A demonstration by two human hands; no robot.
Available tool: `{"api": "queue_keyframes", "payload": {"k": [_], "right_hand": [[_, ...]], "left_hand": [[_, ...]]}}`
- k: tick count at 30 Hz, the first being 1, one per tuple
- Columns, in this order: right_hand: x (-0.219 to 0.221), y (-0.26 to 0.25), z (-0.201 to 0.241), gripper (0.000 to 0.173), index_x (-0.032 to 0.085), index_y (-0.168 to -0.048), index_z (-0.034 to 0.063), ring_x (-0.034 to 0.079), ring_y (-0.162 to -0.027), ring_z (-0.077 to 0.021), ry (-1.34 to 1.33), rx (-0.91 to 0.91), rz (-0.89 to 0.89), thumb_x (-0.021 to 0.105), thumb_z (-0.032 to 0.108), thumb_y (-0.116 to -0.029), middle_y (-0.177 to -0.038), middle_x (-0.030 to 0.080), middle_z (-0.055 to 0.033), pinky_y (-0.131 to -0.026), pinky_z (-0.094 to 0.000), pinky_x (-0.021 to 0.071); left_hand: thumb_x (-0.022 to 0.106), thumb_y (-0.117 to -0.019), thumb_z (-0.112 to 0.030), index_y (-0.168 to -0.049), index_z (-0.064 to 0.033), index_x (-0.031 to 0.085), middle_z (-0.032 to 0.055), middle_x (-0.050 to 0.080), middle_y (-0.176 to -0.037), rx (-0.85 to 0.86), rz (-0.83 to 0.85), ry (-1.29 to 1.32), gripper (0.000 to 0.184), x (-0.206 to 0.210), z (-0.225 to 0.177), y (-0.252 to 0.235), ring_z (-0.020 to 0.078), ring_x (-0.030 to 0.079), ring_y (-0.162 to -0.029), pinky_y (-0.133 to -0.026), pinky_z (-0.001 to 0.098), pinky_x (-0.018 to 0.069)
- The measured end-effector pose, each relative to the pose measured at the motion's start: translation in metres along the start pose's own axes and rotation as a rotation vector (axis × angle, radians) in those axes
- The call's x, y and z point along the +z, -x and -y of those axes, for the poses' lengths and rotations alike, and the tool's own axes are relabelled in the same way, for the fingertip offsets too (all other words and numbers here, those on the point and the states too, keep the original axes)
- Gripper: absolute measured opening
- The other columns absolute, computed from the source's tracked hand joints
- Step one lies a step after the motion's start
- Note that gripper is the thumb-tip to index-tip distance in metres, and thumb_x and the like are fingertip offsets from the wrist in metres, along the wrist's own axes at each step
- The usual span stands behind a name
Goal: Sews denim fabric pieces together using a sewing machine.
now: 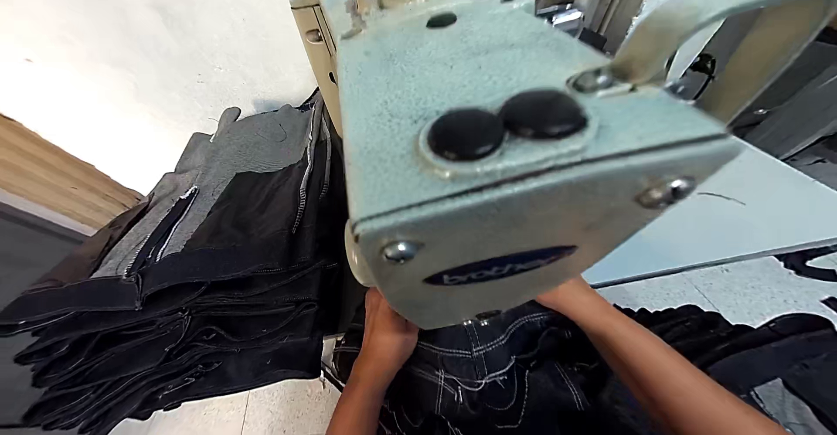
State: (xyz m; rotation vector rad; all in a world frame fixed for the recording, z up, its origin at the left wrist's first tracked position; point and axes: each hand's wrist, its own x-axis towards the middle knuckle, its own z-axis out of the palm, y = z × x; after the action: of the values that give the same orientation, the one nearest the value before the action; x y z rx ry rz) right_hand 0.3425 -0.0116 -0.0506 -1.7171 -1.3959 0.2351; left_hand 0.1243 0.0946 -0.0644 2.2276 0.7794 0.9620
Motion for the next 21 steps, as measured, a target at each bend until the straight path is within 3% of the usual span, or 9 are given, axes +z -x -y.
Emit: {"api": "queue_keyframes", "payload": {"k": [2,4,7,11,14,18,21], "right_hand": [[-0.003,-0.002,-0.011,0.021,0.067,-0.081,0.0054,0.056,-0.063,-0.0095,-0.087,0.016,0.082,0.064,0.021,-0.0953,-0.068,0.059,-0.0022,-0.060,-0.0311,0.0466],[0.002,0.006,-0.022,0.032,0.069,-0.083,0.0074,0.058,-0.071,-0.0022,-0.162,0.009,0.091,0.060,0.034,-0.0986,-0.074,0.062,0.0014,-0.068,-0.0246,0.0482],[0.005,0.010,-0.019,0.029,0.067,-0.079,0.0085,0.054,-0.065,0.0012,-0.127,-0.040,0.016,0.061,0.031,-0.0964,-0.068,0.059,0.0036,-0.062,-0.0192,0.0450],[0.001,-0.001,-0.009,0.018,0.068,-0.078,0.0049,0.056,-0.059,-0.0077,-0.051,-0.094,-0.020,0.064,0.018,-0.0904,-0.065,0.060,-0.0018,-0.056,-0.0277,0.0447],[-0.001,-0.004,-0.007,0.015,0.070,-0.080,0.0021,0.058,-0.061,-0.0132,-0.047,-0.089,-0.014,0.066,0.013,-0.0893,-0.068,0.062,-0.0059,-0.058,-0.0330,0.0461],[0.000,-0.003,-0.008,0.018,0.068,-0.077,0.0058,0.055,-0.058,-0.0068,-0.030,-0.099,-0.024,0.065,0.018,-0.0904,-0.065,0.059,-0.0014,-0.054,-0.0252,0.0427],[-0.003,-0.003,-0.004,0.023,0.068,-0.077,0.0041,0.057,-0.060,-0.0126,-0.017,-0.080,-0.014,0.064,0.021,-0.0915,-0.066,0.060,-0.0047,-0.057,-0.0329,0.0447]], "left_hand": [[0.064,-0.0879,-0.004,-0.090,0.0057,0.074,0.0162,0.074,-0.091,0.041,0.067,0.061,0.014,-0.007,0.001,-0.001,0.0197,0.072,-0.093,-0.091,0.0365,0.0549],[0.062,-0.0898,-0.005,-0.086,0.0019,0.074,0.0139,0.074,-0.088,0.101,0.020,0.031,0.015,-0.004,0.002,0.003,0.0174,0.073,-0.090,-0.087,0.0321,0.0563],[0.061,-0.0856,-0.009,-0.076,-0.0018,0.074,0.0137,0.073,-0.078,0.153,-0.101,-0.154,0.018,0.006,0.000,0.007,0.0243,0.073,-0.079,-0.074,0.0390,0.0584],[0.059,-0.0827,-0.012,-0.073,0.0006,0.072,0.0173,0.071,-0.073,0.172,-0.169,-0.363,0.020,0.009,-0.009,0.004,0.0331,0.073,-0.071,-0.063,0.0462,0.0568],[0.060,-0.0848,-0.004,-0.081,0.0072,0.075,0.0231,0.074,-0.082,0.130,-0.112,-0.410,0.019,0.008,-0.016,0.003,0.0417,0.074,-0.078,-0.070,0.0527,0.0569],[0.060,-0.0833,-0.015,-0.068,-0.0032,0.071,0.0138,0.070,-0.069,0.249,-0.223,-0.374,0.022,0.013,0.001,0.001,0.0283,0.071,-0.066,-0.060,0.0400,0.0557],[0.062,-0.0844,-0.013,-0.073,-0.0027,0.073,0.0142,0.072,-0.074,0.268,-0.179,-0.284,0.019,0.009,0.004,-0.001,0.0280,0.072,-0.072,-0.067,0.0407,0.0576]]}}
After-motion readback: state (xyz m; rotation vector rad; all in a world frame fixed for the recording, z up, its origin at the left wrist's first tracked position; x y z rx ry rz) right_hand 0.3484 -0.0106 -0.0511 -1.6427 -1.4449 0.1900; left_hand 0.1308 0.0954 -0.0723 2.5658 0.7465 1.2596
